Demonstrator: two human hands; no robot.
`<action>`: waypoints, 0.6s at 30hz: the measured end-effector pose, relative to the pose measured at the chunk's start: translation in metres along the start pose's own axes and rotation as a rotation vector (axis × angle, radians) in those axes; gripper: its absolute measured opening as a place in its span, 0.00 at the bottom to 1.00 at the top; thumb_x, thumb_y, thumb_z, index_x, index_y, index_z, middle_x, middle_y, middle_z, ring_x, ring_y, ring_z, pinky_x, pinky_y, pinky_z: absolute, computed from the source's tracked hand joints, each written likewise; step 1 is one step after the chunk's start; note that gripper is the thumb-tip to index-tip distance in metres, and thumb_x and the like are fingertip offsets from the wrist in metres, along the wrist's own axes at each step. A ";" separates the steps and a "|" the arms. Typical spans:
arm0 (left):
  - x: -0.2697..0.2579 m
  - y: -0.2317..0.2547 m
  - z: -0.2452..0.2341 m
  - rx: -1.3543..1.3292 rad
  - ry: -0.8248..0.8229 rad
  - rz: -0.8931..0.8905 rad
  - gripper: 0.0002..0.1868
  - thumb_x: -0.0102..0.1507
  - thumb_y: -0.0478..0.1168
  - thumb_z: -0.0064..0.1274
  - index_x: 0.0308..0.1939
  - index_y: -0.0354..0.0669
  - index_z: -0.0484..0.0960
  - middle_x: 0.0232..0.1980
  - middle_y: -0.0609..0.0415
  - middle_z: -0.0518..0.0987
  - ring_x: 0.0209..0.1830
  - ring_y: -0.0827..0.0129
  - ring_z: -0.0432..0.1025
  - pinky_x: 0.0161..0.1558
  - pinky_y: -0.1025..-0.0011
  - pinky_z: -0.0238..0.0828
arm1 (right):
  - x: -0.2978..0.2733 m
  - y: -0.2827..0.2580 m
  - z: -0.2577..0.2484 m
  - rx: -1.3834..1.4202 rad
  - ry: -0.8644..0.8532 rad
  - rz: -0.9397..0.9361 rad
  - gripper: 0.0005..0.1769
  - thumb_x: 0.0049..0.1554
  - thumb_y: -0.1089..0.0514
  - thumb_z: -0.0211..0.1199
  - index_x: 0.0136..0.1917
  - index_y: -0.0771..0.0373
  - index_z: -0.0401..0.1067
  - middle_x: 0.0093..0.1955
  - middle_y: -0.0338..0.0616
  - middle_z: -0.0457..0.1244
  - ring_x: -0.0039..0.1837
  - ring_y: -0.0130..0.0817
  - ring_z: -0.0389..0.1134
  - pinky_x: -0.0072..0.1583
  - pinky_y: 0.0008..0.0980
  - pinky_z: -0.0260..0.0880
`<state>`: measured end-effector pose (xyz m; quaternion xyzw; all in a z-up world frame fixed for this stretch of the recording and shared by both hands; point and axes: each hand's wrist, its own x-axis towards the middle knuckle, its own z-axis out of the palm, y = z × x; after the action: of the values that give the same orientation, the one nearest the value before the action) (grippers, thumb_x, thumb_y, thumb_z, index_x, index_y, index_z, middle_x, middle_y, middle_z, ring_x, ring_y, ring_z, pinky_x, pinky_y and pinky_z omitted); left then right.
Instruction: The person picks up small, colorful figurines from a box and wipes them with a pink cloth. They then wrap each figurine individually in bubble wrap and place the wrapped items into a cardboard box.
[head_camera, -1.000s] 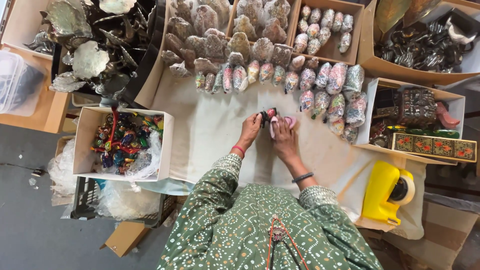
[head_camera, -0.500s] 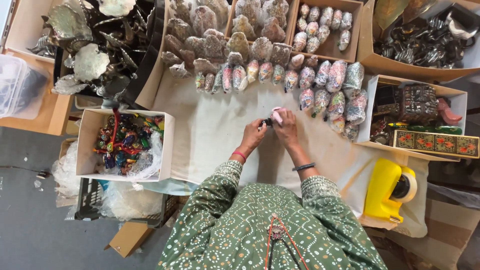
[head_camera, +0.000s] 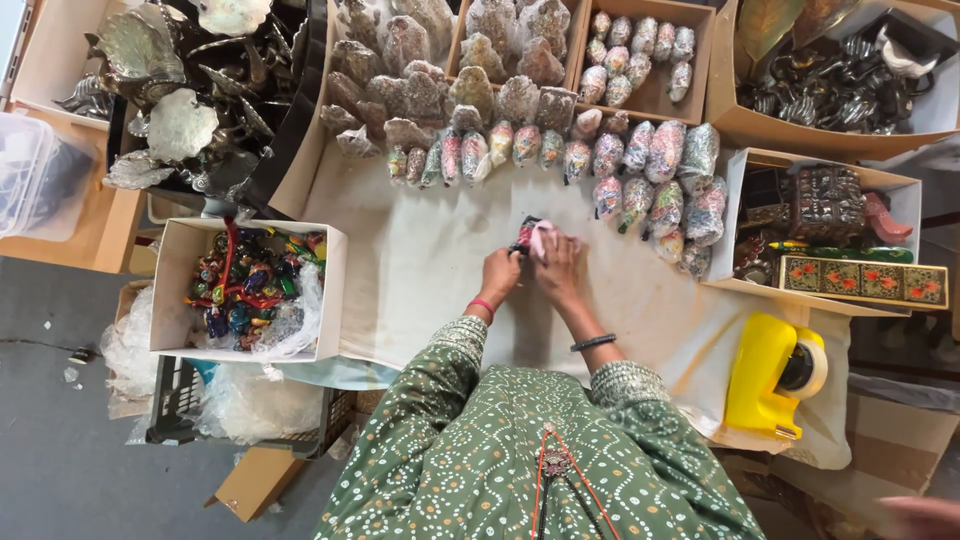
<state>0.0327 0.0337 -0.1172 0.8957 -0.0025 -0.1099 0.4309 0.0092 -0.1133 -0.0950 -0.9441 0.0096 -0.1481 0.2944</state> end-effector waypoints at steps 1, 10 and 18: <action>-0.002 -0.005 -0.002 -0.092 -0.012 -0.110 0.20 0.69 0.46 0.49 0.36 0.29 0.82 0.30 0.35 0.82 0.27 0.50 0.80 0.35 0.57 0.79 | -0.007 -0.004 -0.003 -0.047 0.017 -0.108 0.28 0.60 0.50 0.62 0.71 0.61 0.67 0.71 0.55 0.58 0.72 0.54 0.58 0.75 0.62 0.40; -0.020 0.004 -0.010 -0.299 -0.127 -0.209 0.19 0.70 0.47 0.47 0.40 0.30 0.78 0.25 0.43 0.81 0.19 0.58 0.79 0.24 0.62 0.78 | 0.013 -0.038 -0.083 -0.006 -0.278 0.328 0.19 0.59 0.52 0.66 0.63 0.48 0.73 0.63 0.45 0.62 0.65 0.48 0.65 0.65 0.49 0.67; -0.016 0.007 -0.012 -0.091 -0.063 -0.180 0.19 0.70 0.51 0.47 0.40 0.36 0.80 0.29 0.42 0.83 0.24 0.56 0.79 0.33 0.58 0.76 | 0.001 -0.044 -0.060 -0.017 -0.135 -0.112 0.30 0.46 0.60 0.69 0.63 0.55 0.70 0.60 0.50 0.61 0.63 0.52 0.63 0.62 0.51 0.65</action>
<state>0.0202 0.0402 -0.1012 0.8678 0.0694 -0.1763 0.4595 -0.0098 -0.1101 -0.0227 -0.9534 -0.0621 -0.1003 0.2777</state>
